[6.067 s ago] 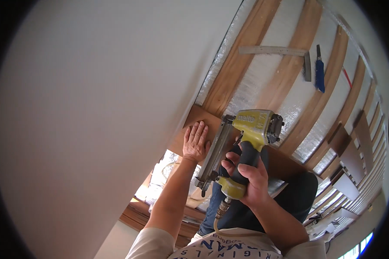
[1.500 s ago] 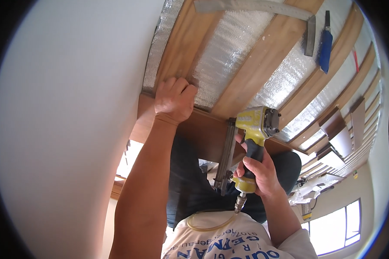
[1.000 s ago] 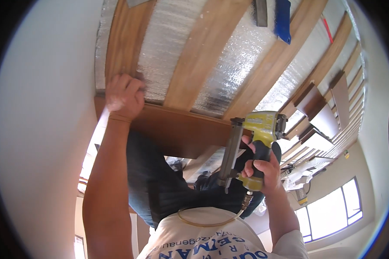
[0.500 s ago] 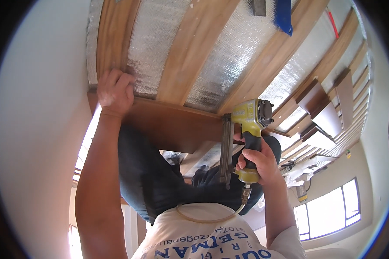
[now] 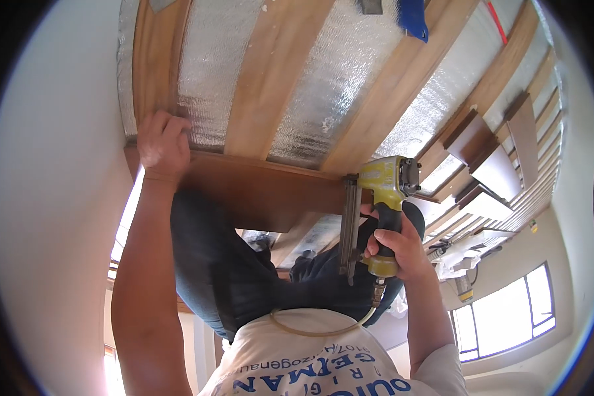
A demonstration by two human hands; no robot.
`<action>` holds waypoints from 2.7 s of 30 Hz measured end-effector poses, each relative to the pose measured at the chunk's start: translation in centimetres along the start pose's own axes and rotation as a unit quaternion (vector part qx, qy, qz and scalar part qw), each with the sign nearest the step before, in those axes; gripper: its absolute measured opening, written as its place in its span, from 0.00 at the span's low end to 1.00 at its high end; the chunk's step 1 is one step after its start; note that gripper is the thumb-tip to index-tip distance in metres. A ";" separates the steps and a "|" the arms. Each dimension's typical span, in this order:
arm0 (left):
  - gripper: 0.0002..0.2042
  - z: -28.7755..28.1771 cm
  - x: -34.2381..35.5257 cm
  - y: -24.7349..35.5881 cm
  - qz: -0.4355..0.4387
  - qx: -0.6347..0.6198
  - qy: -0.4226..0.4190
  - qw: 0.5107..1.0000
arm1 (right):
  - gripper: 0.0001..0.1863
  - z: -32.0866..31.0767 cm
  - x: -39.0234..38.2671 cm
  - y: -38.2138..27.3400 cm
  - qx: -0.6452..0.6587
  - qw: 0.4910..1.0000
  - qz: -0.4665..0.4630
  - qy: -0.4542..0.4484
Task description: The person installs wooden floorboards by aligning them on a subfloor, securing them using a nail gun, and marking measurements with a pencil and L-square tool.
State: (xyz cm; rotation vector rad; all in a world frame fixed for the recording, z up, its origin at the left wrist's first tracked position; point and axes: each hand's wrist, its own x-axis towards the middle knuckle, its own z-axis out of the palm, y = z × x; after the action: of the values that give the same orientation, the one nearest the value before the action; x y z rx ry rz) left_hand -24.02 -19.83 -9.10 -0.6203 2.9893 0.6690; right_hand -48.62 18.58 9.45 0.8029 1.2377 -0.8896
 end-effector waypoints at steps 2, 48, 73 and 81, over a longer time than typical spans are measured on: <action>0.07 0.0 0.0 0.2 -0.006 -0.008 0.000 1.000 | 0.31 -0.4 -0.1 -0.4 0.011 1.000 -0.005 0.009; 0.09 -0.8 -1.3 0.7 -0.014 0.010 -0.059 0.998 | 0.45 -36.1 -23.7 21.4 -0.560 0.726 0.060 0.395; 0.19 -3.8 -58.3 10.4 -0.377 -0.117 -0.248 0.885 | 0.44 -38.8 8.5 47.1 -0.464 0.753 -0.141 0.446; 0.18 -4.1 -44.2 15.2 -0.286 -0.225 -0.150 0.919 | 0.32 -39.1 2.3 38.0 -0.461 0.733 -0.212 0.453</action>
State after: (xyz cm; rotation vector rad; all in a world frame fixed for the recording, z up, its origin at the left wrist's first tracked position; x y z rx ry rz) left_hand 11.14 7.66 5.25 -1.2121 2.1984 1.2503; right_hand -31.26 69.84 2.33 0.0554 2.5092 -0.0366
